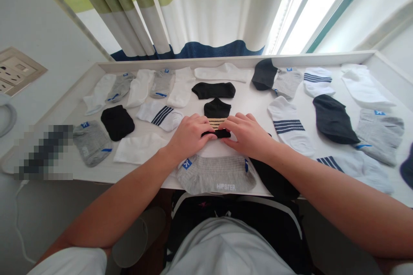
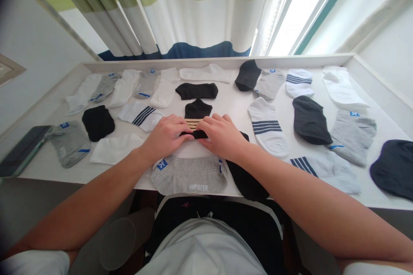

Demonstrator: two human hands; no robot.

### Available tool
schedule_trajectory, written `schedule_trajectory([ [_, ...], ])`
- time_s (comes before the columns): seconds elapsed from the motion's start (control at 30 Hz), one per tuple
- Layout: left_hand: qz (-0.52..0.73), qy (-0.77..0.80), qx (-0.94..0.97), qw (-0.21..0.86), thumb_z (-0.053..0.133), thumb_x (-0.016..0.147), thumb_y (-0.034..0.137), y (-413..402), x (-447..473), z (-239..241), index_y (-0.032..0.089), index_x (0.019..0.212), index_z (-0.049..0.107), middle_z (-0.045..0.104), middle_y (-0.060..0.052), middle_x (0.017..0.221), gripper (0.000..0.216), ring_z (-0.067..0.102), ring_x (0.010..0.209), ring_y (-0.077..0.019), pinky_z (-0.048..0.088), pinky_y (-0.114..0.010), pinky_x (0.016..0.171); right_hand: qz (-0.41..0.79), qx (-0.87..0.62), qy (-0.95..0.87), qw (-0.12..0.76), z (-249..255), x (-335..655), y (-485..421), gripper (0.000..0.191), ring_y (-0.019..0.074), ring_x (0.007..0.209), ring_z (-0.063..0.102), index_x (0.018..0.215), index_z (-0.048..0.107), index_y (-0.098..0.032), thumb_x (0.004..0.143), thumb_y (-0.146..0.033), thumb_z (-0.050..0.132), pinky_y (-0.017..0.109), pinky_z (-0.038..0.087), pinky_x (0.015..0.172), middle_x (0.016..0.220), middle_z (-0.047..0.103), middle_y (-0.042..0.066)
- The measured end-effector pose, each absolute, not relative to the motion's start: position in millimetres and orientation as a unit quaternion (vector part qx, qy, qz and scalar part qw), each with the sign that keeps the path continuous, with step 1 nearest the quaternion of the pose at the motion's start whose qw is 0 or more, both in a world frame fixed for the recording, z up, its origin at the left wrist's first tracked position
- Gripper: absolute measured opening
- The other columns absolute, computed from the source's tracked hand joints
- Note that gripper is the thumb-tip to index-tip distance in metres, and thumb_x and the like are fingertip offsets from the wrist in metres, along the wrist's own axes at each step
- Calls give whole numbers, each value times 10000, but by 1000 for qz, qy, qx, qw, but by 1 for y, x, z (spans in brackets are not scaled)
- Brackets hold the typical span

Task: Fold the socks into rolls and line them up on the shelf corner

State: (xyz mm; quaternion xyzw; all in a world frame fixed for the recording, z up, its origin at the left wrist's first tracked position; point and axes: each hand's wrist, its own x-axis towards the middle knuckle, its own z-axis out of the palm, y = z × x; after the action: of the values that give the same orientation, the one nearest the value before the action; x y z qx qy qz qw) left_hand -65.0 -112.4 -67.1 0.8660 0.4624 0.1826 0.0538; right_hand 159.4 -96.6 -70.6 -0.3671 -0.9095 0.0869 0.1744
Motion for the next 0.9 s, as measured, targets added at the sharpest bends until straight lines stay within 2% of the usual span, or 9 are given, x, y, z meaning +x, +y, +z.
schedule_trajectory([
  [0.1,182,463,866,56,746,925,291,-112,-65,-67,214,932,794,737,-36,963,91,618,950,-242,453,-402,824,75,-359,-914,173,-69,159,-97,204,257,975,553,1127,691,-226,925,-243,710,373,296,803,1054,711,69],
  [0.3,170,470,865,49,740,929,325,-114,-65,-65,213,942,780,740,-44,983,119,623,967,-248,449,-400,839,79,-362,-917,150,-69,157,-95,108,244,946,545,1047,717,-206,986,-248,639,372,285,791,1010,712,65],
  [0.47,172,469,865,48,793,879,358,-115,-65,-63,224,1077,755,743,-51,1037,242,625,974,-256,449,-395,843,100,-362,-916,141,-70,156,-93,159,251,967,553,1088,728,-210,1010,-266,602,371,291,795,1005,712,73],
  [0.7,165,461,870,56,746,918,309,-115,-65,-65,236,1048,770,735,-47,1032,152,621,981,-248,443,-394,849,117,-371,-911,141,-68,156,-95,173,245,944,547,1070,724,-210,1014,-280,576,370,300,795,997,697,73],
  [0.9,164,465,868,59,712,944,301,-114,-64,-66,229,1053,774,729,-51,1015,144,618,979,-252,445,-398,843,97,-364,-910,175,-71,159,-97,225,255,977,550,1170,678,-224,955,-289,672,366,304,807,1083,684,70],
])
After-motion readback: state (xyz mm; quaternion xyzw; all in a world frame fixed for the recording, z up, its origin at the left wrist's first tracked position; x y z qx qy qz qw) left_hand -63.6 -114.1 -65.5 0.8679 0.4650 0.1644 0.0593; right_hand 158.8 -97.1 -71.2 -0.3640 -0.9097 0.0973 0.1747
